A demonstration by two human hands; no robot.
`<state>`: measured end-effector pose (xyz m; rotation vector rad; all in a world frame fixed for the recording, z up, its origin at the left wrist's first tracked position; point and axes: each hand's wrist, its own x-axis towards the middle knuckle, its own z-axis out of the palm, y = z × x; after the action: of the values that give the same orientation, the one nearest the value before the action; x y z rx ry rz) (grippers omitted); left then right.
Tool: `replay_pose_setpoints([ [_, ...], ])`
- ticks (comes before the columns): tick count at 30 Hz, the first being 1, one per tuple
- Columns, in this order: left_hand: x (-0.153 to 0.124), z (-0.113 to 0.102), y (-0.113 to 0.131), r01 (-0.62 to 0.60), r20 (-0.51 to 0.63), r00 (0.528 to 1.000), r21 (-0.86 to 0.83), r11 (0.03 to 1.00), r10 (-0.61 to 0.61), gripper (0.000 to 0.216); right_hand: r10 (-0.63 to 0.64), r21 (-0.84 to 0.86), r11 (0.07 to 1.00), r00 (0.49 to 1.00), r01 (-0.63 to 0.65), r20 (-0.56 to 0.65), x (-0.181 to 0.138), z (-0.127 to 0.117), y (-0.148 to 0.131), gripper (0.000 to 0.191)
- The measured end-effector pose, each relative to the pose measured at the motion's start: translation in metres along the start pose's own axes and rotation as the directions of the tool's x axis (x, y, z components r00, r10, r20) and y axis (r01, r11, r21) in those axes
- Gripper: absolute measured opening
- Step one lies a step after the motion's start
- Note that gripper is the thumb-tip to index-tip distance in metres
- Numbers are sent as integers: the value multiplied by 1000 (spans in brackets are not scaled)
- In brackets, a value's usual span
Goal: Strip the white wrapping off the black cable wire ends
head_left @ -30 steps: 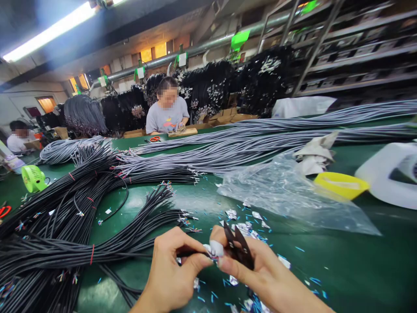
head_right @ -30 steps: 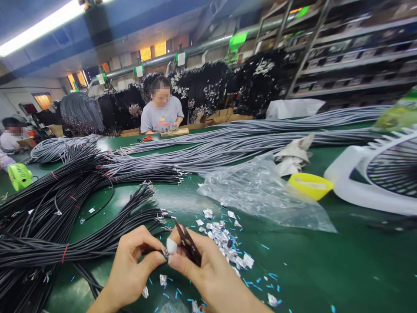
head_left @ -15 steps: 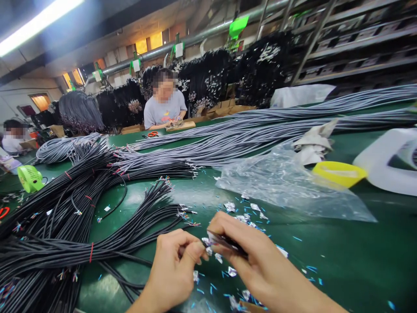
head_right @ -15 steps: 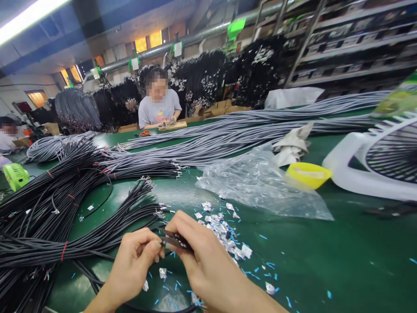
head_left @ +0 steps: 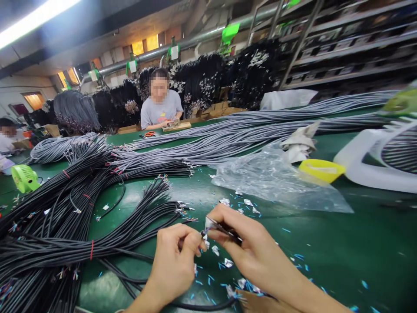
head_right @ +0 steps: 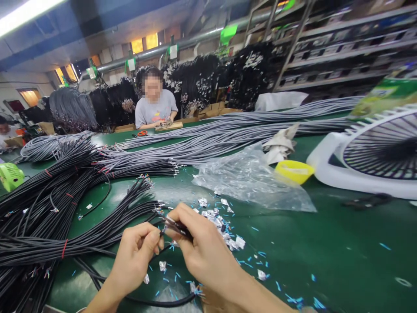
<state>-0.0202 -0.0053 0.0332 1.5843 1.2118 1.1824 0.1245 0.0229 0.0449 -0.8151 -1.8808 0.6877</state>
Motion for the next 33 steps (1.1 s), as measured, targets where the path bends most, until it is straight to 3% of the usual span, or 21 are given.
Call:
replay_pose_setpoints([
  [3, 0, 0, -1, 26, 5, 1000, -32, 999, -26, 36, 87, 129, 987, 994, -96, 70, -4, 4, 0, 16],
  [5, 1, 0, -1, 39, 18, 999, -34, 999, -39, 36, 15, 83, 996, 998, -20, 57, -5, 5, 1, 16],
  [8, 2, -2, -1, 55, 42, 998, -41, 998, -53, 42, -138, -107, 985, 990, 136, -14, -3, 0, 7, 18],
  [13, 1, -6, -1, 140, 95, 987, -136, 981, -128, 61, -48, -195, 981, 966, -2, -254, -1, -20, 18, 12],
  [15, 1, -6, -2, 156, 106, 984, -146, 977, -141, 64, -20, -169, 985, 978, -16, -210, -2, -21, 16, 16],
  [19, 1, -5, -3, 160, 113, 983, -140, 977, -145, 66, 10, -53, 999, 1000, -11, -20, -2, -10, 6, 44],
  [22, 1, -5, -5, 160, 116, 983, -141, 977, -145, 65, -12, -24, 1000, 1000, 13, 12, -1, -5, 2, 45],
  [25, 1, -5, -7, 151, 99, 986, -143, 978, -138, 63, -80, -51, 995, 996, 81, 27, -2, -6, 1, 31],
  [28, 1, -4, -8, 144, 78, 988, -118, 983, -135, 63, -233, -173, 957, 972, 231, 11, -6, -7, 2, 13],
  [31, 0, -2, -8, 148, 63, 988, -69, 987, -144, 62, -404, -408, 836, 915, 366, -6, -11, -6, 4, 32],
  [33, -1, -1, -7, 151, 64, 987, -46, 987, -148, 60, -450, -522, 759, 893, 389, 10, -13, -5, 7, 41],
])
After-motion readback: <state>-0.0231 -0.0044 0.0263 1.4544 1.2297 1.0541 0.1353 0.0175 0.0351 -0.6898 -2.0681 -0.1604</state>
